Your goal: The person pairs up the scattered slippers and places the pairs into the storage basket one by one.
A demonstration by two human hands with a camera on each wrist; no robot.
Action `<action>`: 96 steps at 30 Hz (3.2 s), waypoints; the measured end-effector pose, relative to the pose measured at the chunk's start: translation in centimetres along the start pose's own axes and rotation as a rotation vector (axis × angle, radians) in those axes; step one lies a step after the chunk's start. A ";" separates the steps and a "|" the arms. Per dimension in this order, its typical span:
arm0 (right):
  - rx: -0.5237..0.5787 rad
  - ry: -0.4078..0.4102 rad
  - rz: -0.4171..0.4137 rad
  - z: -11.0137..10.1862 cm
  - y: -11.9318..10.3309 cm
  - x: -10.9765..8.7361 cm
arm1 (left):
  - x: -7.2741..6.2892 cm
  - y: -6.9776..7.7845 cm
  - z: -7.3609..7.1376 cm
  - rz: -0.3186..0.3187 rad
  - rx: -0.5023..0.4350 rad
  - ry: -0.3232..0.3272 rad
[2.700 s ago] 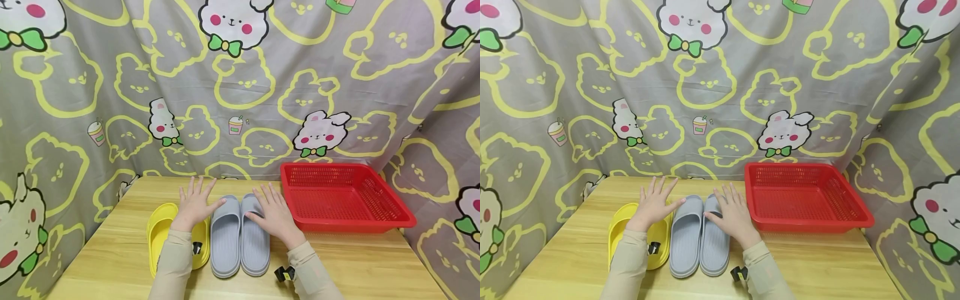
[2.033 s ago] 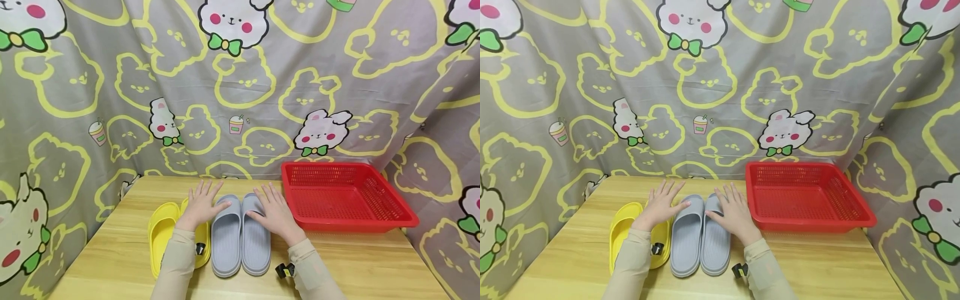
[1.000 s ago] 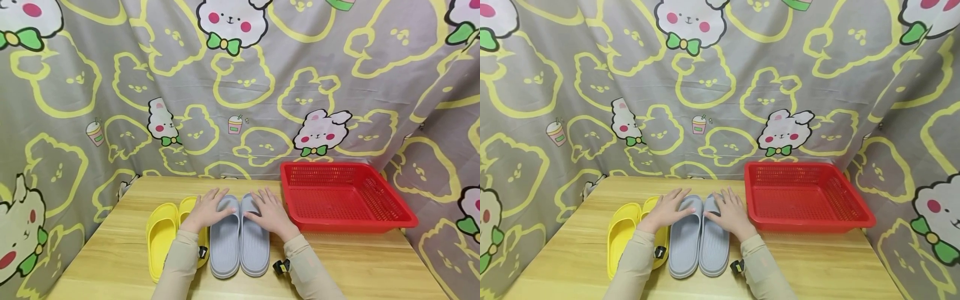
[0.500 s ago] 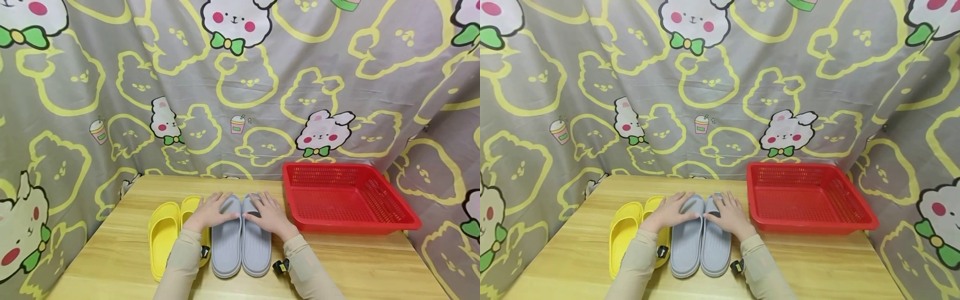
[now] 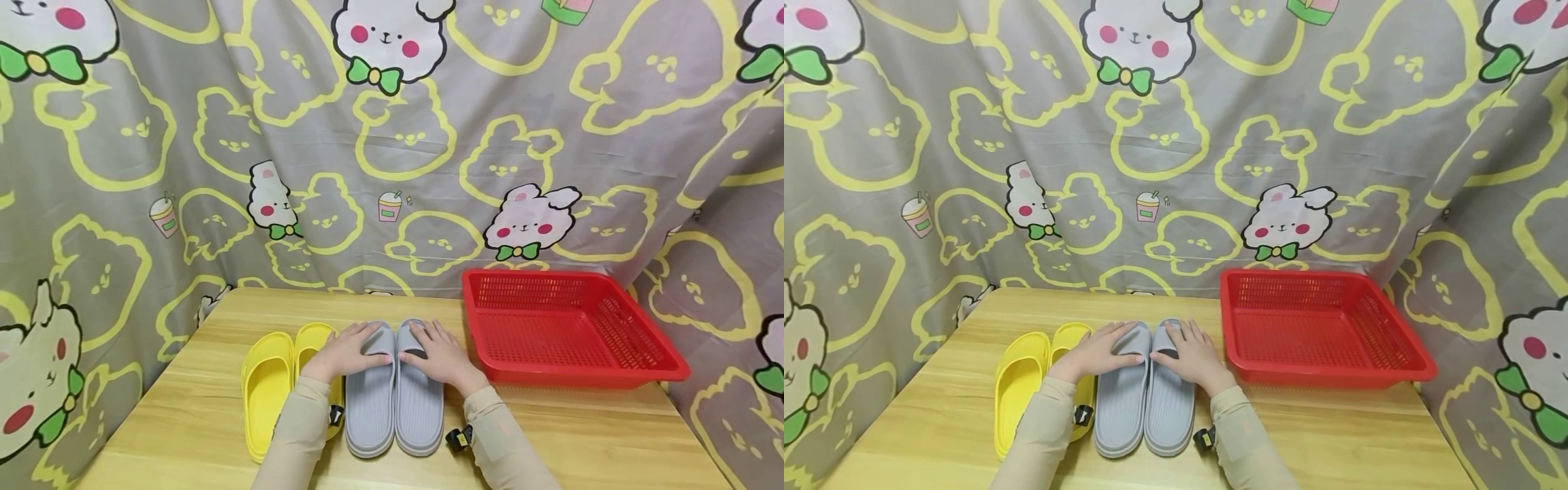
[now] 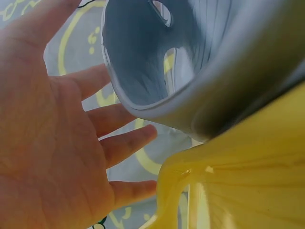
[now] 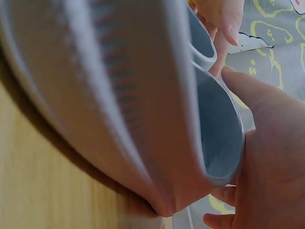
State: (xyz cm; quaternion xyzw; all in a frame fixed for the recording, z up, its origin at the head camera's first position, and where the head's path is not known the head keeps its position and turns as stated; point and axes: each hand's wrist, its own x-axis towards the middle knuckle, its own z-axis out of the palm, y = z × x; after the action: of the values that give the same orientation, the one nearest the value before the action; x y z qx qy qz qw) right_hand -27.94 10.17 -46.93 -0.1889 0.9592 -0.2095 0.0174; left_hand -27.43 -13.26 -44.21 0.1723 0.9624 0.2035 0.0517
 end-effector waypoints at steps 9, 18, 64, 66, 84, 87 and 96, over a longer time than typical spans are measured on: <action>0.017 -0.016 0.004 0.2 0.3 0.1 | 0.0 -0.1 -0.1 -0.014 -0.018 -0.049; 0.046 -0.004 -0.007 0.3 0.5 0.2 | 0.2 -0.4 0.0 -0.021 -0.022 -0.066; 0.071 0.079 -0.031 0.2 0.3 0.0 | 0.5 0.1 0.7 0.017 -0.011 -0.024; 0.065 0.091 -0.035 0.2 0.2 0.0 | 0.5 0.1 0.6 0.027 -0.009 -0.010; 0.020 0.154 -0.069 -0.3 -0.3 -0.1 | 0.1 0.1 0.0 0.065 -0.013 0.080; 0.015 0.171 -0.077 -0.5 -0.6 -0.3 | 0.1 0.1 -0.1 0.072 0.000 0.091; 0.042 0.185 -0.081 -1.5 -1.3 -0.8 | 0.1 0.1 -0.5 0.093 0.041 0.138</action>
State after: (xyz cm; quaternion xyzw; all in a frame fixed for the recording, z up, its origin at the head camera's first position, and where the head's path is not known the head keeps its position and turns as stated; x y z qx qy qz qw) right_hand -26.93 9.98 -45.12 -0.2072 0.9437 -0.2467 -0.0756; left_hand -27.56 -13.33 -43.74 0.2033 0.9586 0.1975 -0.0277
